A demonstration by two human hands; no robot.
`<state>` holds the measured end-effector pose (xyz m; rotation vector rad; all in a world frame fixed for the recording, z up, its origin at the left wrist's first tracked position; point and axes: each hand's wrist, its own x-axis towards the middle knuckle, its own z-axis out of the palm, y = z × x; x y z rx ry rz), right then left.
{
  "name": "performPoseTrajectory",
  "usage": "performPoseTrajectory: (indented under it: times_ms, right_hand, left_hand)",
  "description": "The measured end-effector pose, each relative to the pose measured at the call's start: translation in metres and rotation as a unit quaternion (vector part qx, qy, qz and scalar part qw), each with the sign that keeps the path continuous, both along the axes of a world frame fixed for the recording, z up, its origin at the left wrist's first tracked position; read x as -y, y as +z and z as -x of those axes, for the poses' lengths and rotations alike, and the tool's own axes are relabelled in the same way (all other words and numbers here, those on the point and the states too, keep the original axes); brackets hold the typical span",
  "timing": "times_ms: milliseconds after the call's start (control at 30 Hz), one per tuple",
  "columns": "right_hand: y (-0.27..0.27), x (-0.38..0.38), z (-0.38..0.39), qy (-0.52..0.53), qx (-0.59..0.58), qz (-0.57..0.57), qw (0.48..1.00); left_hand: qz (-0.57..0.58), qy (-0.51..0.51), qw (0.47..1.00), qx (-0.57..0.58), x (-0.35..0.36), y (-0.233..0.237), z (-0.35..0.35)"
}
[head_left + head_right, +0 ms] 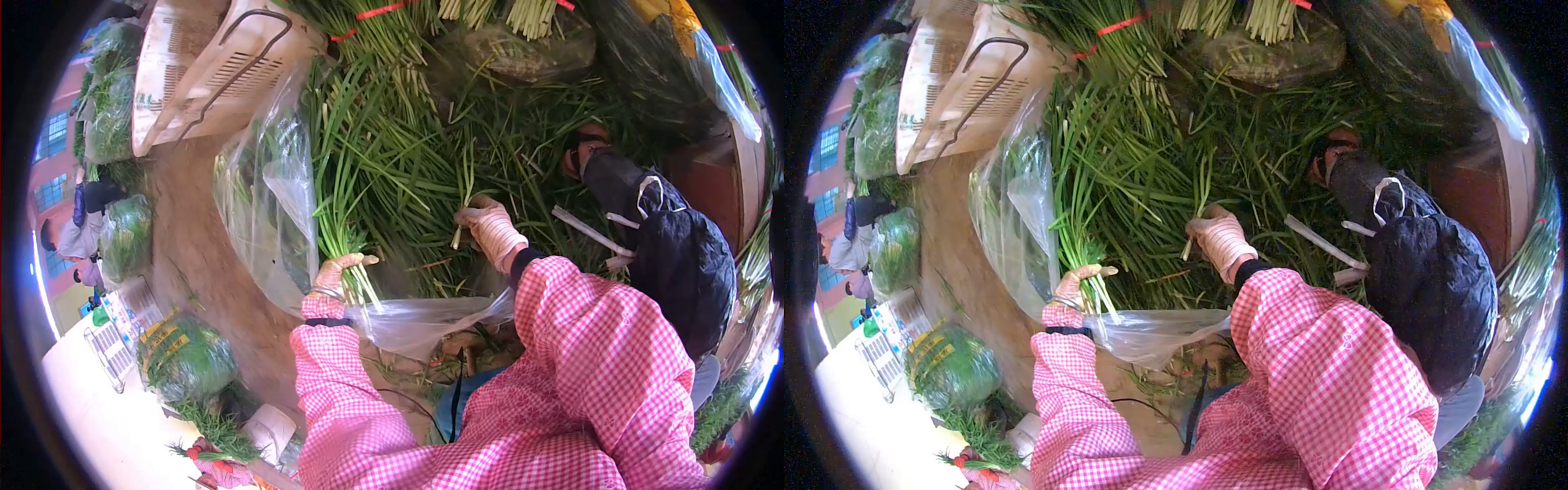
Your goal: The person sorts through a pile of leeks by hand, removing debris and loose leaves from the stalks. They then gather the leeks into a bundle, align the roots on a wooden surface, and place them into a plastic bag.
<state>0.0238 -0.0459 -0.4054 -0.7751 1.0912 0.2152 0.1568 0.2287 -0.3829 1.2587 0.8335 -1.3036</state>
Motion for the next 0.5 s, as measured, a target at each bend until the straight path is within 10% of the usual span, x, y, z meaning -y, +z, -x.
performPoseTrajectory:
  times_ms: [300, 433, 500]
  right_hand:
    - [0.049, -0.058, -0.005, 0.243, 0.139, -0.147, 0.949]
    - [0.058, -0.061, -0.018, 0.176, 0.076, -0.155, 0.969]
    - [0.027, -0.064, -0.019, 0.221, 0.109, 0.025, 0.969]
  left_hand:
    - [-0.025, -0.047, 0.981, 0.186, 0.029, -0.007, 0.029]
    - [0.025, 0.049, 0.972, 0.228, 0.075, 0.003, 0.050]
    - [-0.014, 0.072, 0.992, 0.106, 0.097, 0.013, 0.047]
